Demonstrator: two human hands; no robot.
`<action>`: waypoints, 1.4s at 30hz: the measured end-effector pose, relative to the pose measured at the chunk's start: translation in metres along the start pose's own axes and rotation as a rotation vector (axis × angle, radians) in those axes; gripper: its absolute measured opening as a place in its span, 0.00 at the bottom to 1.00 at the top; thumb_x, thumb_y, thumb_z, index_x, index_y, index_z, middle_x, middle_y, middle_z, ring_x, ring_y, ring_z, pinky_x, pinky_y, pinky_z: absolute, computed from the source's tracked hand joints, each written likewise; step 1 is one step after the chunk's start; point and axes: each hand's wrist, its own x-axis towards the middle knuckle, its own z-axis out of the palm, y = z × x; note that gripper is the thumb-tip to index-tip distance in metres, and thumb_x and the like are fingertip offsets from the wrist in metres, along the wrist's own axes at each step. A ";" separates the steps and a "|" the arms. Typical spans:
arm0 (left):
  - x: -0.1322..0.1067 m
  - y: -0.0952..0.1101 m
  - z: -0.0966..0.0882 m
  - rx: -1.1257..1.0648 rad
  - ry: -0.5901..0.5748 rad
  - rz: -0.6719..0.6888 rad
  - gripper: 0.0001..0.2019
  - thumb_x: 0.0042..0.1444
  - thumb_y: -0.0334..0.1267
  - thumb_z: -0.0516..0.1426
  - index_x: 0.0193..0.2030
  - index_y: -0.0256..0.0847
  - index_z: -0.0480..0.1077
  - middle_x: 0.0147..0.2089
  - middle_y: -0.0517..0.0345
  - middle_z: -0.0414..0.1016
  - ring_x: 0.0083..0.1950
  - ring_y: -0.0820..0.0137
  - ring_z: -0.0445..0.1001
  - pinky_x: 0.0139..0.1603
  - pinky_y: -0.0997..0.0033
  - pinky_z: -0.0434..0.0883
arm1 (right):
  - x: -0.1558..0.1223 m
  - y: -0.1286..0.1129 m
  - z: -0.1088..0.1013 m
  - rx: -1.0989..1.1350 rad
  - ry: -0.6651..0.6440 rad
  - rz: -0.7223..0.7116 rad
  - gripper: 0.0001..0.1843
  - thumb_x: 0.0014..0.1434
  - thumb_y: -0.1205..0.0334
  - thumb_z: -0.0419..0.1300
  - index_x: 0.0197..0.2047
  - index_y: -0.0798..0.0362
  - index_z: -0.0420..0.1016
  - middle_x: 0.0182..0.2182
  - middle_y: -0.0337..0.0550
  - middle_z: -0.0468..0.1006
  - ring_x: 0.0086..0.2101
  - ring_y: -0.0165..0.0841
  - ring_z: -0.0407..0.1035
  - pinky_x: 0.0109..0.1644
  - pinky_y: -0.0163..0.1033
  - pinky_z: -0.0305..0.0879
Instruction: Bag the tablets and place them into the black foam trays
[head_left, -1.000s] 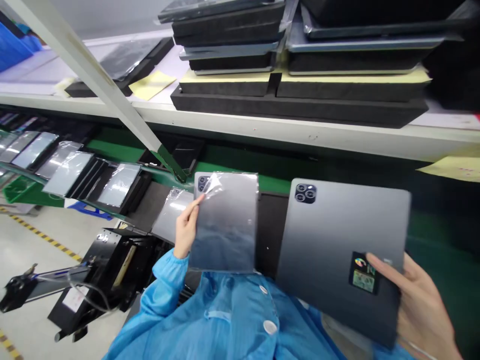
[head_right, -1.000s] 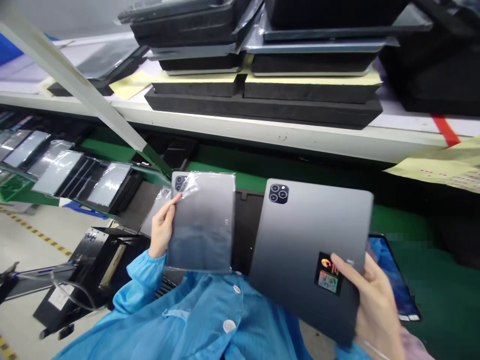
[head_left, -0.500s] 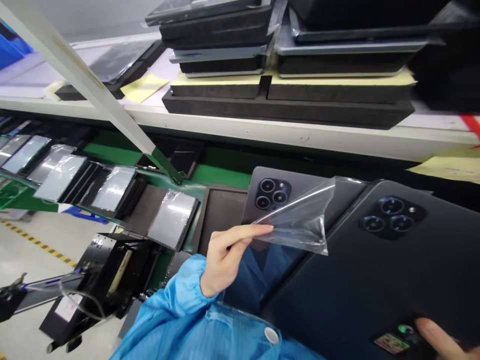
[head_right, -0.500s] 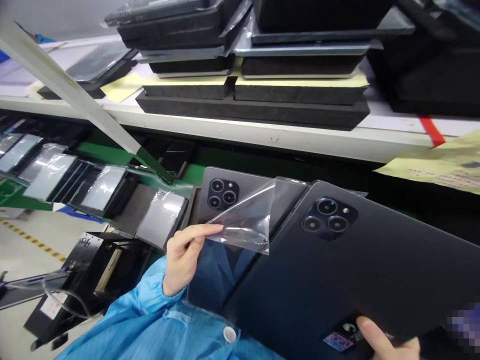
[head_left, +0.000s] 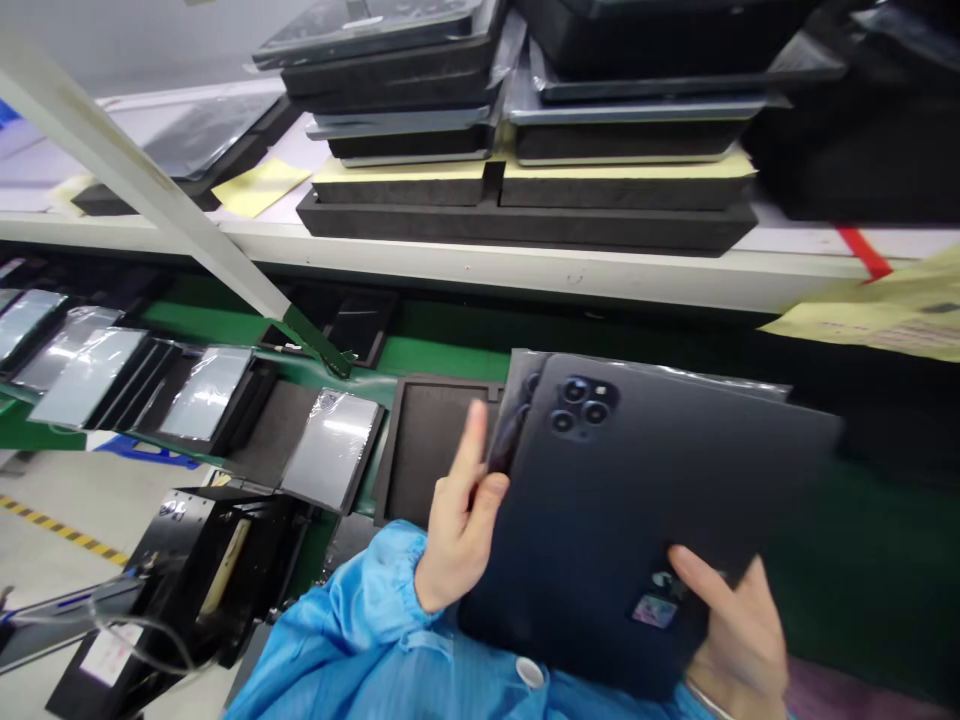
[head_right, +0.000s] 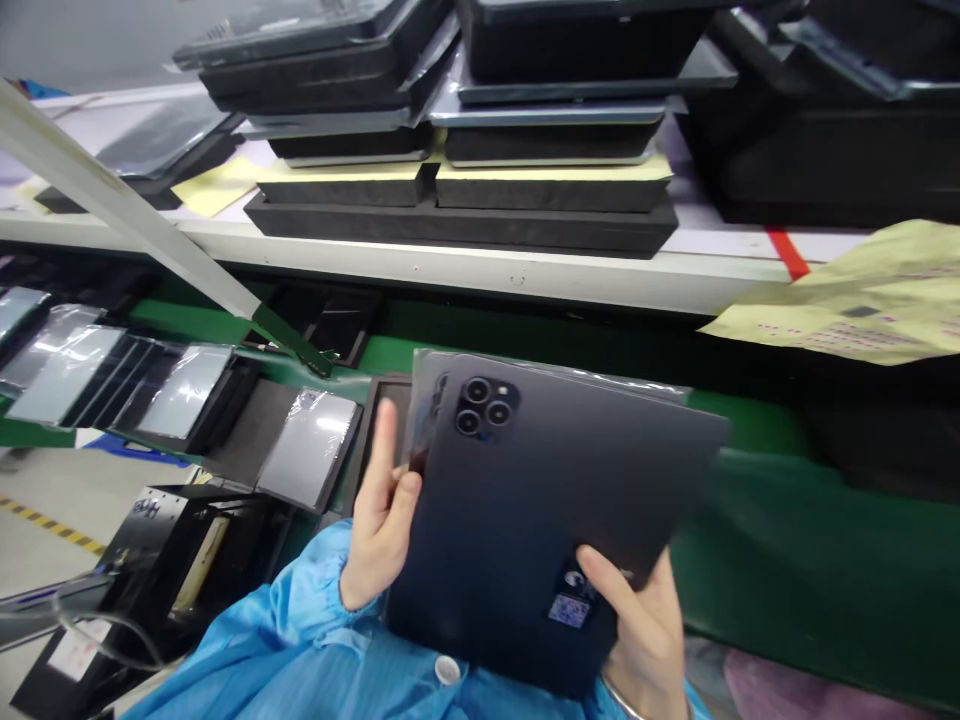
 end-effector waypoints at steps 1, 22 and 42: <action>-0.001 -0.003 0.002 -0.019 0.002 -0.030 0.35 0.72 0.42 0.54 0.80 0.56 0.44 0.57 0.55 0.84 0.33 0.74 0.83 0.37 0.76 0.82 | 0.000 -0.001 0.005 0.020 -0.005 0.027 0.43 0.46 0.48 0.74 0.65 0.46 0.72 0.48 0.47 0.85 0.43 0.51 0.82 0.42 0.52 0.82; 0.016 -0.003 0.013 -0.234 0.201 0.075 0.08 0.63 0.30 0.64 0.47 0.46 0.81 0.57 0.51 0.82 0.59 0.64 0.82 0.52 0.70 0.81 | -0.004 -0.005 0.013 0.107 0.024 -0.025 0.33 0.37 0.58 0.83 0.48 0.50 0.80 0.39 0.41 0.84 0.35 0.36 0.78 0.36 0.35 0.76; 0.015 0.002 0.017 -0.198 0.160 0.113 0.10 0.64 0.30 0.64 0.51 0.45 0.77 0.59 0.51 0.81 0.61 0.64 0.80 0.52 0.71 0.81 | -0.005 -0.011 0.009 0.116 0.022 0.013 0.28 0.36 0.58 0.83 0.42 0.48 0.81 0.35 0.36 0.85 0.33 0.33 0.79 0.35 0.32 0.77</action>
